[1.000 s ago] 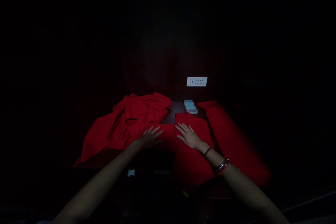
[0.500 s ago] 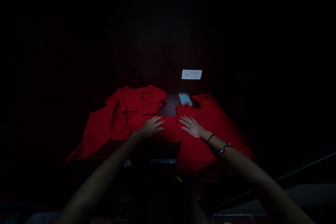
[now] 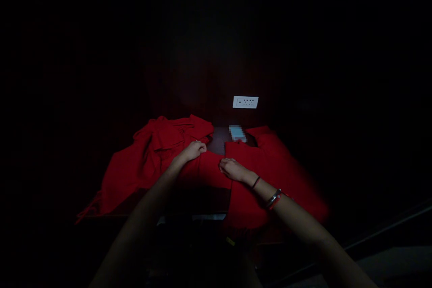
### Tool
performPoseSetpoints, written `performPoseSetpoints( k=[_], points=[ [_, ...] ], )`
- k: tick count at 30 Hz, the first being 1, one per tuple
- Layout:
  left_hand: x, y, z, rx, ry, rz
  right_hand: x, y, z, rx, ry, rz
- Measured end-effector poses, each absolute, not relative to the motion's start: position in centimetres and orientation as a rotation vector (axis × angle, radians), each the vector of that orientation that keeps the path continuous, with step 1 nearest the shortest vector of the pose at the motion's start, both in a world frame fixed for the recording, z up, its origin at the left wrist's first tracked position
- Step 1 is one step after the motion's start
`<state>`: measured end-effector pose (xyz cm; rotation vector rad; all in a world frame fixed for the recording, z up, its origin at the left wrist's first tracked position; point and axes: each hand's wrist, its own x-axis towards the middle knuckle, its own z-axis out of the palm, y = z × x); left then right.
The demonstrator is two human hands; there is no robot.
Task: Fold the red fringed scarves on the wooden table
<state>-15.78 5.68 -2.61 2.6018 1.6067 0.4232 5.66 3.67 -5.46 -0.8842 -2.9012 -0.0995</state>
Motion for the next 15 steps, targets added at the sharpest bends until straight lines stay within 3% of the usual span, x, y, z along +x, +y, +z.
performPoseSetpoints(
  k=[8, 15],
  points=[
    [-16.8, 6.2, -4.8, 2.656, 1.647, 0.281, 6.3, 4.6, -6.7, -0.853, -2.766, 0.068],
    [-18.9, 3.3, -7.6, 2.790, 1.653, 0.332, 6.9, 4.2, -7.9, -0.845, -2.709, -0.040]
  ],
)
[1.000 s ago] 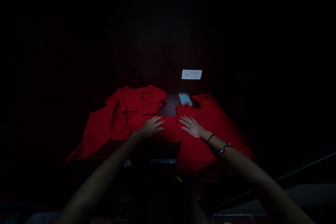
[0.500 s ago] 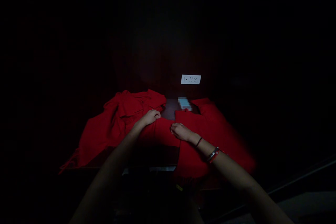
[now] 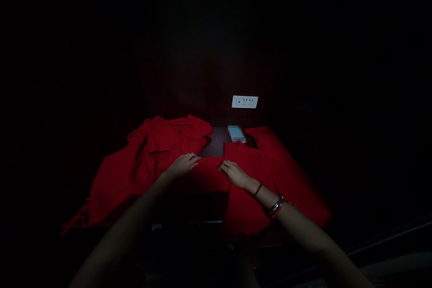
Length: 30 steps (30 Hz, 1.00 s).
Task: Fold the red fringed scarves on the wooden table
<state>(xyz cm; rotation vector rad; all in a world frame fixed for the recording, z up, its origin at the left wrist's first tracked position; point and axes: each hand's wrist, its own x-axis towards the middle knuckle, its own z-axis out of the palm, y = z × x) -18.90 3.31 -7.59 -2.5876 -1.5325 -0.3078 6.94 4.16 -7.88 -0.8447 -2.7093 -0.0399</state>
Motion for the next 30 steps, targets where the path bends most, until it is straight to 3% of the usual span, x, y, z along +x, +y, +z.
performPoseSetpoints(
  k=[15, 23, 30],
  points=[
    [-22.3, -1.6, -6.2, -2.521, -1.504, -0.352, 6.8, 3.0, -6.3, -0.631, -2.773, -0.047],
    [-28.0, -6.4, -7.5, -2.579, -1.582, -0.063, 5.8, 0.8, -8.3, -0.594, -2.888, 0.021],
    [-31.1, -7.0, -4.0, -2.473, -1.660, 0.128, 6.4, 0.7, -7.8, -0.532, -2.924, 0.075]
  ],
)
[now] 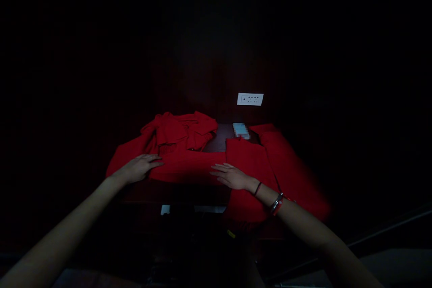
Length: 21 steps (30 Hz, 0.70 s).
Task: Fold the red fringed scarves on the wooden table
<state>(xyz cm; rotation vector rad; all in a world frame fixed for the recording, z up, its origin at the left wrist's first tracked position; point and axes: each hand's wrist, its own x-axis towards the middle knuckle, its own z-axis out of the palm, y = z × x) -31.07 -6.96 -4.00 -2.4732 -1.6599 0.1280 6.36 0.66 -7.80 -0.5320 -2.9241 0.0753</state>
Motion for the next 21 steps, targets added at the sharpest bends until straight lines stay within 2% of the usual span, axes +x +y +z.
performPoseSetpoints(
  k=[4, 7, 10, 16, 21],
  points=[
    [-26.4, -8.2, -3.3, -2.388, -1.650, 0.052, 6.4, 0.5, -7.5, -0.521, -2.910, 0.130],
    [-21.1, -8.6, -4.6, -2.524, -1.466, -0.145, 6.5, 0.5, -7.6, -0.502, -2.908, 0.166],
    [-17.8, -8.3, -6.3, -2.581, -1.449, -0.099, 6.7, 0.6, -7.6, -0.497, -2.897, 0.172],
    [-17.4, -7.8, -7.0, -2.580, -1.386, -0.112, 6.8, 0.4, -7.5, -0.472, -2.840, 0.161],
    [-16.0, -7.6, -7.0, -2.677, -1.375, -0.257, 6.9, 0.5, -7.6, -0.444, -2.800, 0.182]
  ],
)
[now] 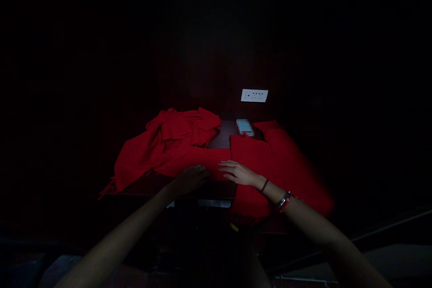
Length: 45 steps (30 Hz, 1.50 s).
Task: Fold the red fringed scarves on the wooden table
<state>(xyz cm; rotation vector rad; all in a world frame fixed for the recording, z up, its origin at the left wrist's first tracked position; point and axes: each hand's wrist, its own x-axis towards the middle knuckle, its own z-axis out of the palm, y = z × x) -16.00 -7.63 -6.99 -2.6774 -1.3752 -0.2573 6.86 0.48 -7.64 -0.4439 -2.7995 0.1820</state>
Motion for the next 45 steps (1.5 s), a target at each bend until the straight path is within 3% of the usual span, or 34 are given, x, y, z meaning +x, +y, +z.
performPoseSetpoints(
  k=[13, 25, 31, 38, 41, 45],
  points=[
    [-15.1, -6.7, -6.3, -2.807, -1.326, -0.299, 7.6, -0.8, -6.4, -0.451, -2.820, 0.178],
    [-15.1, -7.5, -6.7, -2.698, -1.251, -0.046, 7.3, -0.7, -6.1, -0.508, -2.814, 0.199],
    [-14.6, -6.2, -6.6, -2.494, -1.580, -0.290, 6.0, -1.0, -7.5, -0.662, -2.773, 0.083],
    [-17.3, -4.6, -8.6, -2.586, -2.051, -0.043, 6.5, -0.9, -8.8, -0.642, -2.800, 0.079],
    [-17.6, -4.3, -8.1, -2.608, -2.106, 0.013, 6.1, -0.3, -7.5, -0.605, -2.819, 0.135],
    [-16.4, -3.2, -7.3, -2.507, -1.987, -0.176, 4.6, 1.5, -5.6, -0.661, -2.698, 0.146]
  ],
)
